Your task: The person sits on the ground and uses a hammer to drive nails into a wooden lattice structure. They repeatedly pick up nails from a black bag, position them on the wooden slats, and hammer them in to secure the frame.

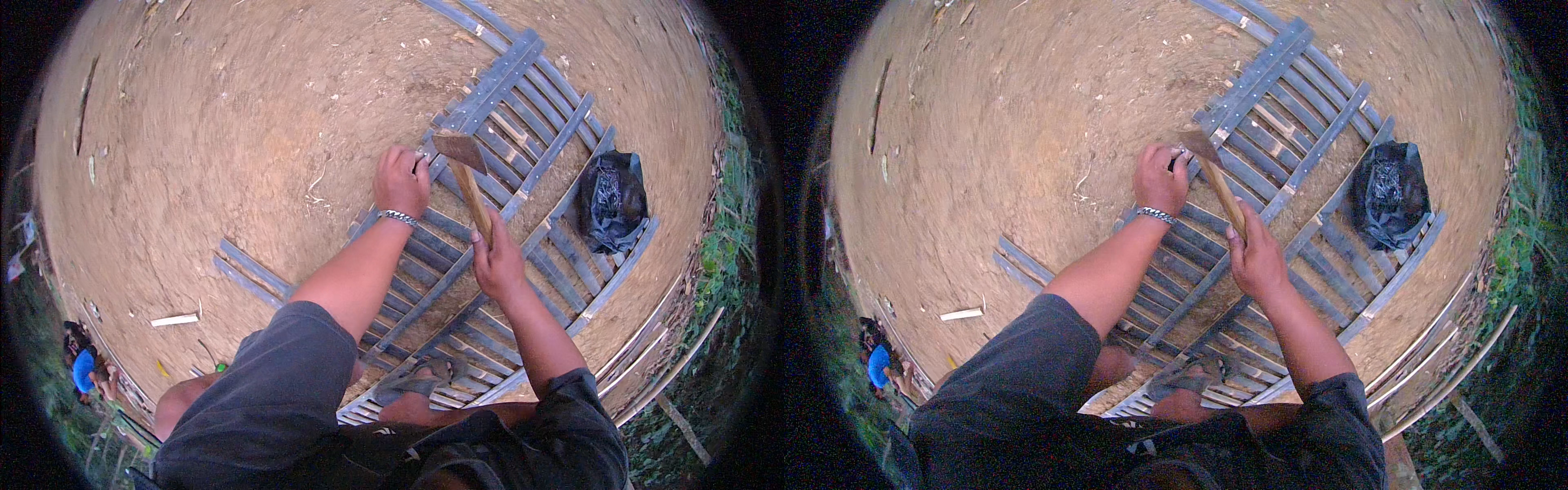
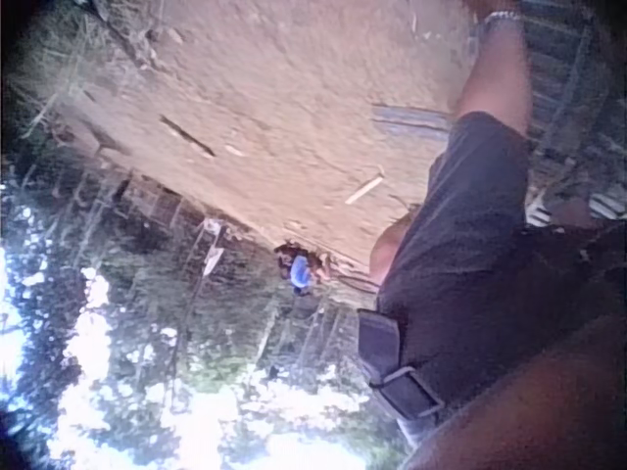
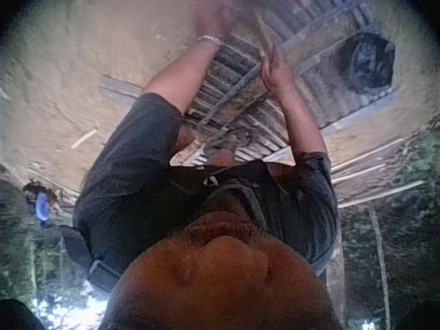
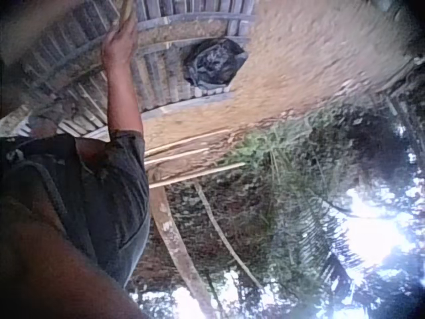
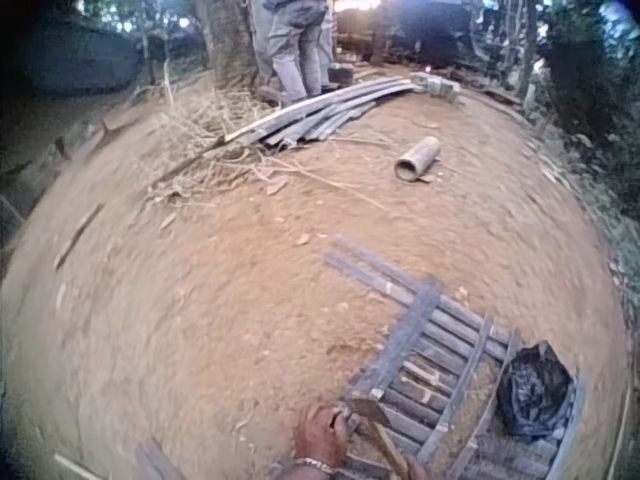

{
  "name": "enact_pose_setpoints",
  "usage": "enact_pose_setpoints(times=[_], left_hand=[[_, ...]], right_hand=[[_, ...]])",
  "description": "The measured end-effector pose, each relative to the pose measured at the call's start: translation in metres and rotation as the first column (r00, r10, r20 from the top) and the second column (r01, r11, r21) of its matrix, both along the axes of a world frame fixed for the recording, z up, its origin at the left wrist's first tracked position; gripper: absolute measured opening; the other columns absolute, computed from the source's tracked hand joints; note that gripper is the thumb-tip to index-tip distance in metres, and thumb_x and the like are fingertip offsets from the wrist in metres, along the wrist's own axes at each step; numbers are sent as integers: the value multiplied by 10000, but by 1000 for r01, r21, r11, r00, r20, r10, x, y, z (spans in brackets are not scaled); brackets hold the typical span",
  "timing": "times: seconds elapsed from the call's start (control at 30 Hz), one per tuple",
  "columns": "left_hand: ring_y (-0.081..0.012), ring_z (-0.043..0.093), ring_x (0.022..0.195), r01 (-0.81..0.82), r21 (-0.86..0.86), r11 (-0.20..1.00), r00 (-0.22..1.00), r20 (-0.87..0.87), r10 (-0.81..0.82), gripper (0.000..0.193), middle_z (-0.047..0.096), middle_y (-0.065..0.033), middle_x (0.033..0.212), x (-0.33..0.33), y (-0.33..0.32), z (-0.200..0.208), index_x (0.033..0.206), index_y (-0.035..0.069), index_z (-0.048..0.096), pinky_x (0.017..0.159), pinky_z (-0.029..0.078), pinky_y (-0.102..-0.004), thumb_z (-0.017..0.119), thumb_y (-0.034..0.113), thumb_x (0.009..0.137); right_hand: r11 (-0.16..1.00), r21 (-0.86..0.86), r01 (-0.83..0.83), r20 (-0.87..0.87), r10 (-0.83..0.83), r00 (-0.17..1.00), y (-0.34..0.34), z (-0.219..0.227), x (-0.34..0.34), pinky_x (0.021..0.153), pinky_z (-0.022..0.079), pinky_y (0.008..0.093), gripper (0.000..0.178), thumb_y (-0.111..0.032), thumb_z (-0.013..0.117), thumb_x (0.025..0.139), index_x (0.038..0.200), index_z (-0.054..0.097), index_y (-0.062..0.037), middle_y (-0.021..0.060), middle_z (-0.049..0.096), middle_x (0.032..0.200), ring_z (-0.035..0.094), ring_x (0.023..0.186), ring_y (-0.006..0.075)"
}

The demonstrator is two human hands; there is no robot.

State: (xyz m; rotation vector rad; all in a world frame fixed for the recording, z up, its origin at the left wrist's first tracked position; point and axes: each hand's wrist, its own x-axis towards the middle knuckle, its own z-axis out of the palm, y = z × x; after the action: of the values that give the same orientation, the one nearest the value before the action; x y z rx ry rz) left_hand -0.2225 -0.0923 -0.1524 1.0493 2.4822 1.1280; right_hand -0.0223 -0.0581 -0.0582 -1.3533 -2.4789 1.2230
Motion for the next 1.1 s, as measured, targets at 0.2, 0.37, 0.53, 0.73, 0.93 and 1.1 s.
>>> enact_pose_setpoints(times=[0.2,0.37,0.53,0.73,0.93,1.1], left_hand=[[-329,620,989,-11,32,999,1000,-12,12,100,640,-107,998,0,2,6,878,64,673,839,519,-453,735,114,818],[-335,604,994,14,10,1000,999,-48,-14,102,615,-116,980,-3,0,-3,867,61,653,844,510,-459,730,96,811],[-336,600,1003,7,5,1000,1000,-4,-7,93,609,-116,976,-2,2,4,863,57,642,843,508,-459,716,91,818],[-334,604,995,-3,11,1000,1000,25,3,99,611,-112,976,-2,1,1,866,58,644,836,512,-453,721,82,810],[-332,604,997,10,-36,999,999,31,-9,98,611,-114,981,-4,1,4,862,59,639,841,513,-460,709,118,827],[-336,598,1010,3,-43,999,999,36,-2,91,606,-119,1002,-2,-1,2,860,61,635,840,513,-461,699,119,832]], right_hand=[[988,-21,-152,190,153,970,24,-4,7,959,528,515,539,-170,593,993,1503,420,-164,238,615,1332,626,1154,461],[996,-40,-75,109,79,991,22,6,0,952,529,520,547,-153,603,976,1495,433,-165,239,623,1317,632,1145,455],[984,-40,-174,228,178,957,29,3,1,957,527,512,513,-140,593,981,1475,455,-147,239,620,1327,632,1153,450],[992,52,-111,25,110,994,23,8,1,976,522,512,514,-122,600,966,1463,468,-122,241,614,1340,628,1158,452],[995,-80,-66,269,85,959,27,7,-4,983,518,515,534,-129,619,956,1468,464,-122,235,612,1349,625,1168,448],[991,42,-125,135,118,984,22,8,-3,976,509,514,518,-117,606,966,1463,460,-87,263,621,1309,619,1166,466]])
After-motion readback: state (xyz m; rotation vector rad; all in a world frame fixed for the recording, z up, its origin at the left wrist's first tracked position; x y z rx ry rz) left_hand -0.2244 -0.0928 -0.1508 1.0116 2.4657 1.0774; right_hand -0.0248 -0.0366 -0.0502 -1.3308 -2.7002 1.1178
